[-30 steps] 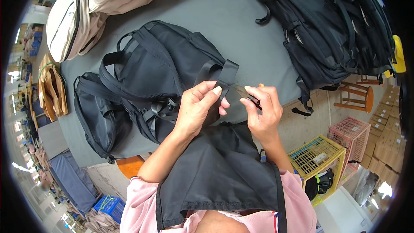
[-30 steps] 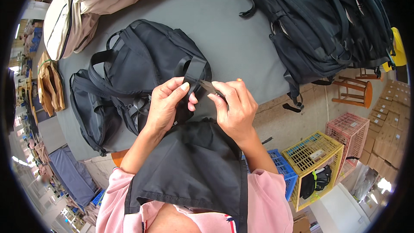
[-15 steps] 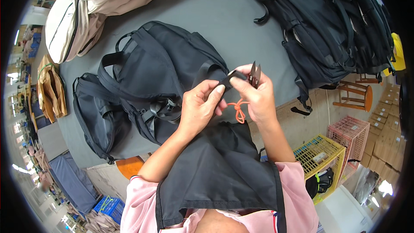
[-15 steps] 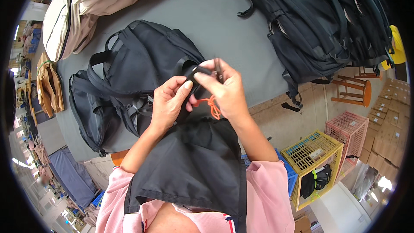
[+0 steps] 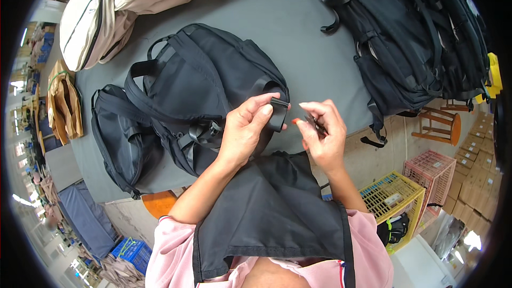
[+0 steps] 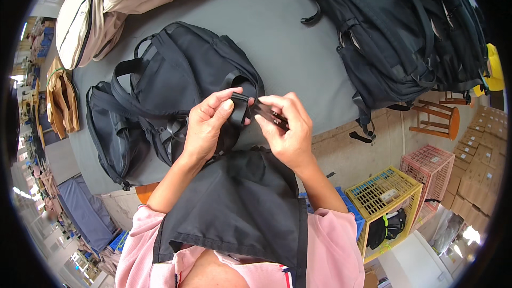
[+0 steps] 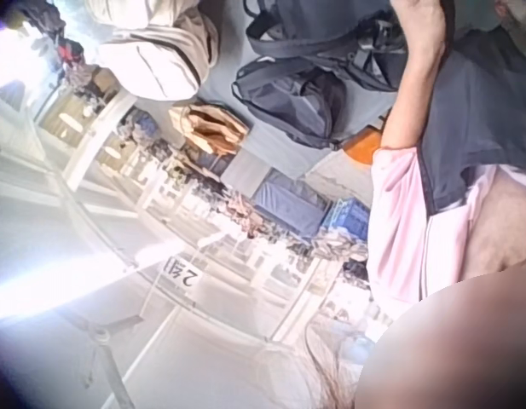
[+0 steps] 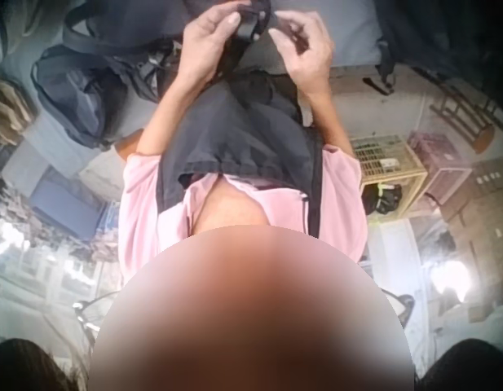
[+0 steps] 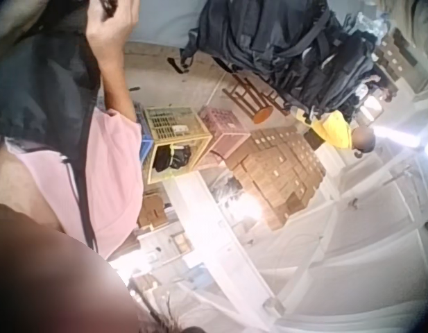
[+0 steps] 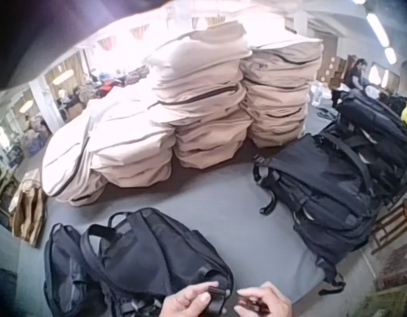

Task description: Trimming excess threads and inspecting buckles on black backpacks using thread clippers.

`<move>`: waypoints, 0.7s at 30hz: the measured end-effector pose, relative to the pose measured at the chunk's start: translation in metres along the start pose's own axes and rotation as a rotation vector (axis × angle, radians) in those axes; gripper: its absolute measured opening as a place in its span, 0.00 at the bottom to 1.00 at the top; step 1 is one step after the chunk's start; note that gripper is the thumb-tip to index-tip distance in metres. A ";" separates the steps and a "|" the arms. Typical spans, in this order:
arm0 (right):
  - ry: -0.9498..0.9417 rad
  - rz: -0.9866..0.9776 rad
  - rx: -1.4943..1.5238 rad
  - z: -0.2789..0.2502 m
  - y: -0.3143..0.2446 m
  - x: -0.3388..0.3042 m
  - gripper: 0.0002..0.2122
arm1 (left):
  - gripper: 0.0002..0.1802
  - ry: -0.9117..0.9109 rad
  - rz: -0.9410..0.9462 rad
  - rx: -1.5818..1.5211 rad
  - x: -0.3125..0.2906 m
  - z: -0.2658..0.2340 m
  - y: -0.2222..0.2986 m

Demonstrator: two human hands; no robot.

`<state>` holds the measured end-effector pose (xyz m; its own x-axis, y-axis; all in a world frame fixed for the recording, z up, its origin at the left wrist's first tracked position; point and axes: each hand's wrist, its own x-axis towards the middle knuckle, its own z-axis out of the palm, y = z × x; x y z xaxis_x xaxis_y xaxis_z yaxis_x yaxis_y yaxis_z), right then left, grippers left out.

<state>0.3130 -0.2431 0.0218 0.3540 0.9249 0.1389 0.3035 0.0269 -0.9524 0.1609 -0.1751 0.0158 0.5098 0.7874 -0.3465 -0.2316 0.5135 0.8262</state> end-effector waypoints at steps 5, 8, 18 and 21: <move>-0.048 -0.007 -0.135 0.005 -0.004 0.009 0.06 | 0.14 0.095 0.158 0.424 -0.002 0.003 -0.001; -0.104 0.122 0.138 0.004 0.012 0.010 0.04 | 0.13 0.116 0.209 0.710 -0.006 0.016 0.011; 0.110 0.088 0.065 -0.001 0.021 -0.021 0.10 | 0.13 0.193 -0.064 0.094 0.001 0.004 0.004; 0.092 -0.023 -0.053 0.001 0.018 -0.020 0.12 | 0.13 0.202 -0.083 0.095 0.001 0.011 0.007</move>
<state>0.3103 -0.2607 0.0012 0.4253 0.8855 0.1872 0.3583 0.0252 -0.9332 0.1689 -0.1750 0.0261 0.3459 0.8010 -0.4887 -0.1119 0.5523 0.8261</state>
